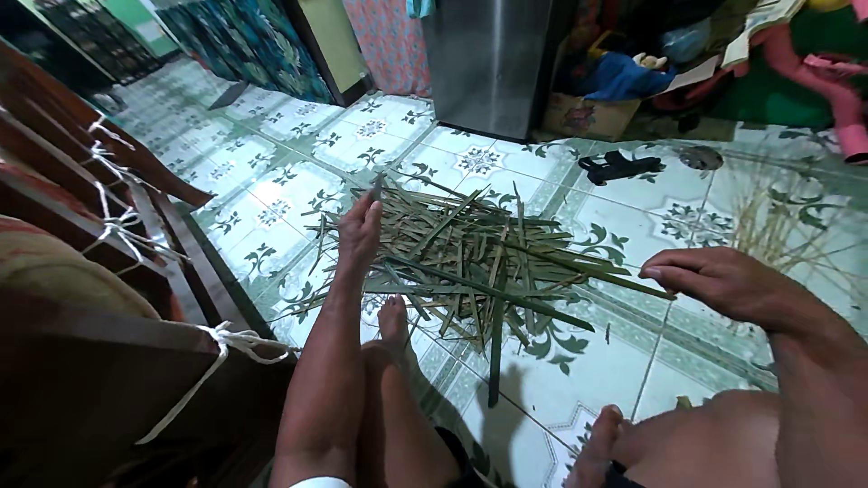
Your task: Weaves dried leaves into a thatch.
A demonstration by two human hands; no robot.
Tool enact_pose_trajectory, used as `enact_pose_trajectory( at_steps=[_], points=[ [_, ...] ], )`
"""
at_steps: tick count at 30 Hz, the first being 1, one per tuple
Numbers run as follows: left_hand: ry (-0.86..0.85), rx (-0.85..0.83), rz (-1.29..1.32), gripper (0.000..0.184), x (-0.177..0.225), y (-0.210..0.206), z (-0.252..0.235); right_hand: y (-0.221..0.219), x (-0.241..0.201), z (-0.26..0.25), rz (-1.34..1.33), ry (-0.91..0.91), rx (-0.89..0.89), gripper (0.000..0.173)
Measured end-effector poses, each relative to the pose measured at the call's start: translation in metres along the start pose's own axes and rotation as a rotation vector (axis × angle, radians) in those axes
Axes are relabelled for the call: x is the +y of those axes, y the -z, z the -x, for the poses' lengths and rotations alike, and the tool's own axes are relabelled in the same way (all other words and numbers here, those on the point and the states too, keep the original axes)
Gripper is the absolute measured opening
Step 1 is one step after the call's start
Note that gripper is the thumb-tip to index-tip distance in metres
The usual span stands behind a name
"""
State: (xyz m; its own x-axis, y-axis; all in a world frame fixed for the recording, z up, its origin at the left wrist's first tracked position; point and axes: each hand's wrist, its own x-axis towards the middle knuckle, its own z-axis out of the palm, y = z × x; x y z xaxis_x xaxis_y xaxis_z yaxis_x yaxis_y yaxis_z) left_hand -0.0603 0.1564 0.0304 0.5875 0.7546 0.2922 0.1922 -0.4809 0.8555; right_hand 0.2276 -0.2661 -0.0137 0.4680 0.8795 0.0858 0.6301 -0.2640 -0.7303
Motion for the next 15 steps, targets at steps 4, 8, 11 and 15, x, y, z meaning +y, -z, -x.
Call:
enact_pose_trajectory(
  at_steps=[4, 8, 11, 15],
  points=[
    [-0.012, -0.041, -0.611, 0.042, -0.020, -0.012, -0.012, 0.010, 0.003, 0.003, 0.121, 0.000, 0.010, 0.032],
    [0.267, -0.115, -0.745, 0.043, -0.058, 0.009, -0.020, 0.033, 0.024, 0.022, 0.216, -0.141, 0.108, 0.038],
    [0.384, -0.290, -0.725, 0.056, -0.070, -0.005, -0.019, 0.012, 0.012, 0.005, 0.210, -0.238, 0.091, 0.034],
    [0.327, -0.573, -0.734, 0.062, -0.049, -0.038, -0.019, -0.017, -0.007, -0.022, 0.129, -0.278, 0.087, 0.029]
  ],
)
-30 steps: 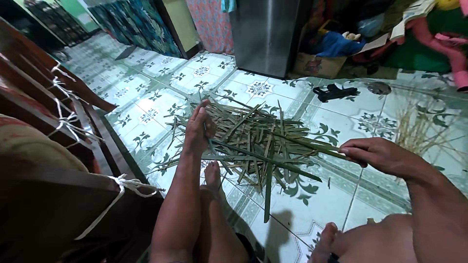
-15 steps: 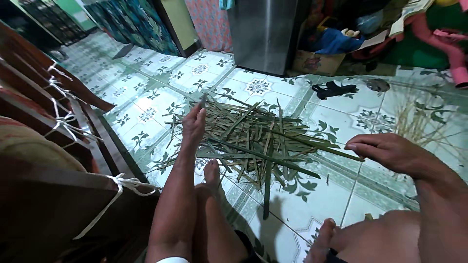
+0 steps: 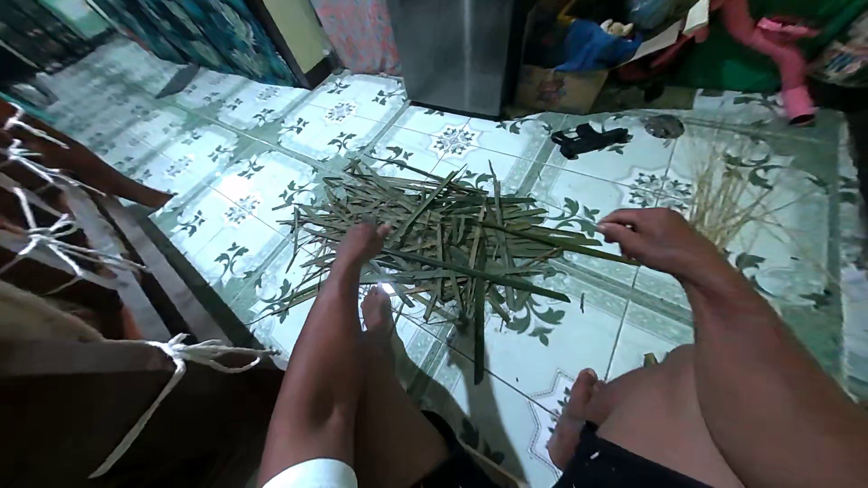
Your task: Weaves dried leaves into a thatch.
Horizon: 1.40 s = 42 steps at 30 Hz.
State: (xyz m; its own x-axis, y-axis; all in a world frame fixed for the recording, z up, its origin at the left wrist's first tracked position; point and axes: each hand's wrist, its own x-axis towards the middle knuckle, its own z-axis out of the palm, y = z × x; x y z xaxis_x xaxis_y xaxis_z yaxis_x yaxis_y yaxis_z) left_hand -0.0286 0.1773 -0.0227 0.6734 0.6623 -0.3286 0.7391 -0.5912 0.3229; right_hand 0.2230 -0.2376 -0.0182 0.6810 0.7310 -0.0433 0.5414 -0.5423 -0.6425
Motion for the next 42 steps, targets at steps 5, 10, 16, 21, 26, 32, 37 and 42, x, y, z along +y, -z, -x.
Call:
enact_pose_trajectory(
  at_steps=[5, 10, 16, 21, 26, 32, 37, 42],
  points=[
    [-0.286, -0.183, 0.451, 0.044, 0.051, -0.009, 0.028, -0.013, -0.018, -0.013, -0.164, 0.112, 0.113, 0.022],
    [-0.495, -0.435, 0.861, 0.045, 0.123, -0.030, 0.065, -0.032, -0.059, -0.013, -0.326, 0.163, -0.015, 0.018],
    [-0.492, -0.463, 1.102, 0.037, 0.141, -0.027, 0.074, -0.041, -0.064, -0.010, -0.419, 0.212, -0.119, 0.018],
    [-0.538, -0.367, 1.328, 0.036, 0.118, -0.015, 0.064, -0.039, -0.058, -0.010, -0.418, 0.259, -0.064, 0.016],
    [-0.497, -0.505, 1.134, 0.039, 0.147, -0.033, 0.087, -0.050, -0.071, -0.008, -0.449, 0.318, -0.028, 0.016],
    [-0.559, -0.407, 1.287, 0.040, 0.126, -0.017, 0.080, -0.043, -0.067, -0.005, -0.466, 0.372, -0.049, 0.016],
    [-0.529, -0.512, 1.173, 0.042, 0.133, -0.029, 0.091, -0.051, -0.070, -0.006, -0.407, 0.423, -0.014, 0.018],
    [-0.590, -0.378, 1.347, 0.041, 0.115, -0.005, 0.086, -0.044, -0.062, -0.003, -0.392, 0.477, 0.035, 0.017]
  ],
)
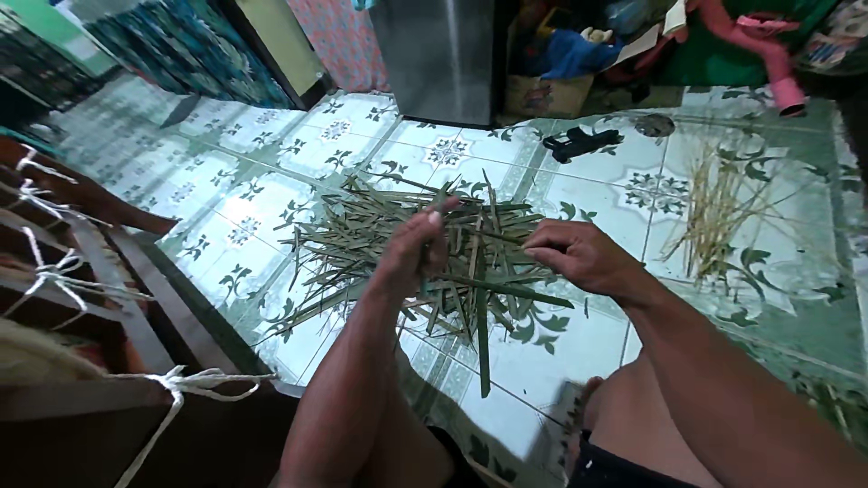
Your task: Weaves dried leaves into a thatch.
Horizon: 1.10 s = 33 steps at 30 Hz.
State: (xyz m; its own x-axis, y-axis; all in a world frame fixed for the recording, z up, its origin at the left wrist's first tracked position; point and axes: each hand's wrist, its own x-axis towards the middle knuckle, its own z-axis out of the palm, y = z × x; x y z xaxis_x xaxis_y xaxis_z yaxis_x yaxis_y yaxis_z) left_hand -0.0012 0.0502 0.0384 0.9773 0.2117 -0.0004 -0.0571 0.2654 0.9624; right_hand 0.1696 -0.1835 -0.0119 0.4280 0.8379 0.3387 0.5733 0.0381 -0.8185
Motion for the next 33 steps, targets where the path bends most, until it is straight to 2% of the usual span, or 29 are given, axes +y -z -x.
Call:
enact_pose_trajectory(
  at_steps=[3, 7, 15, 22, 25, 30, 33],
  points=[
    [-0.035, 0.003, 0.050, 0.044, -0.004, 0.009, 0.003, 0.001, 0.003, 0.000, 0.047, 0.014, 0.012, 0.018],
    [0.103, -0.030, -0.077, 0.041, -0.013, -0.011, 0.003, -0.003, 0.003, -0.001, 0.037, 0.037, 0.018, 0.018],
    [-0.149, 0.079, 0.072, 0.042, 0.021, 0.034, 0.022, 0.013, 0.010, 0.008, 0.048, 0.054, -0.002, 0.019],
    [-0.228, 0.144, 0.082, 0.043, 0.025, 0.059, 0.033, 0.021, 0.016, 0.014, 0.037, 0.005, -0.007, 0.018],
    [-0.172, 0.124, 0.090, 0.044, 0.017, 0.046, 0.031, 0.015, 0.013, 0.013, -0.014, -0.046, -0.033, 0.015],
    [0.101, -0.032, -0.027, 0.041, -0.004, -0.006, 0.018, -0.005, -0.002, 0.008, -0.126, -0.057, -0.085, 0.016],
    [0.040, -0.027, -0.040, 0.040, 0.004, 0.000, 0.018, 0.002, 0.002, 0.009, -0.146, -0.056, -0.092, 0.015]
  ],
)
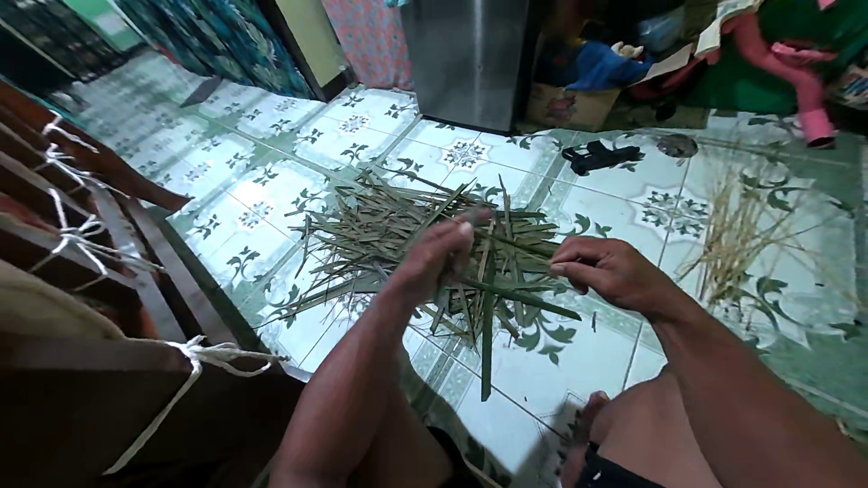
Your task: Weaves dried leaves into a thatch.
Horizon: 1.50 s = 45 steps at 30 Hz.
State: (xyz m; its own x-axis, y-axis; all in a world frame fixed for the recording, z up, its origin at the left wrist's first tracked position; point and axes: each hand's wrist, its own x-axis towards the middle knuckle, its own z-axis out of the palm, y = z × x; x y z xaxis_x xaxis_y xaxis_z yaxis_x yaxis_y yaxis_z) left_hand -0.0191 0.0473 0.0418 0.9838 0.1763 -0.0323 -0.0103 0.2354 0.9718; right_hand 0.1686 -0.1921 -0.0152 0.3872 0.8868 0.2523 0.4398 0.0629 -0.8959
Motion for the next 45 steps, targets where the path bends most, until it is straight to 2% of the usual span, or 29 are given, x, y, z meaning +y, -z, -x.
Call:
enact_pose_trajectory(
  at_steps=[4, 6, 9, 13, 16, 20, 25, 33, 39, 41, 45],
  points=[
    [-0.248, 0.097, 0.112, 0.042, 0.023, 0.040, 0.015, 0.019, 0.007, 0.007, 0.035, -0.016, -0.012, 0.017],
    [-0.302, 0.144, 0.129, 0.043, 0.025, 0.053, 0.020, 0.027, 0.009, 0.010, 0.036, -0.035, -0.020, 0.017],
    [-0.281, 0.146, 0.136, 0.045, 0.017, 0.048, 0.019, 0.027, 0.009, 0.011, 0.022, -0.035, -0.023, 0.017],
    [-0.130, 0.078, 0.119, 0.044, 0.005, 0.018, 0.010, 0.018, 0.006, 0.007, 0.026, 0.009, -0.052, 0.018],
    [-0.173, 0.083, 0.127, 0.042, 0.014, 0.022, 0.013, 0.023, 0.008, 0.008, 0.062, 0.010, -0.054, 0.018],
    [-0.279, 0.171, 0.096, 0.042, 0.020, 0.042, 0.026, 0.032, 0.014, 0.014, 0.081, 0.012, -0.041, 0.018],
    [-0.169, 0.115, 0.086, 0.045, 0.011, 0.030, 0.018, 0.026, 0.010, 0.013, 0.074, 0.017, -0.057, 0.018],
    [-0.308, 0.211, 0.085, 0.042, 0.026, 0.057, 0.028, 0.038, 0.016, 0.018, 0.089, 0.017, -0.034, 0.017],
    [-0.270, 0.183, 0.085, 0.041, 0.022, 0.047, 0.027, 0.042, 0.018, 0.022, 0.101, 0.001, -0.030, 0.017],
    [-0.322, 0.236, 0.096, 0.040, 0.029, 0.059, 0.032, 0.051, 0.019, 0.028, 0.108, -0.007, -0.006, 0.017],
    [-0.433, 0.445, 0.176, 0.038, 0.043, 0.087, 0.053, 0.078, 0.026, 0.045, 0.146, -0.059, 0.055, 0.017]
  ],
)
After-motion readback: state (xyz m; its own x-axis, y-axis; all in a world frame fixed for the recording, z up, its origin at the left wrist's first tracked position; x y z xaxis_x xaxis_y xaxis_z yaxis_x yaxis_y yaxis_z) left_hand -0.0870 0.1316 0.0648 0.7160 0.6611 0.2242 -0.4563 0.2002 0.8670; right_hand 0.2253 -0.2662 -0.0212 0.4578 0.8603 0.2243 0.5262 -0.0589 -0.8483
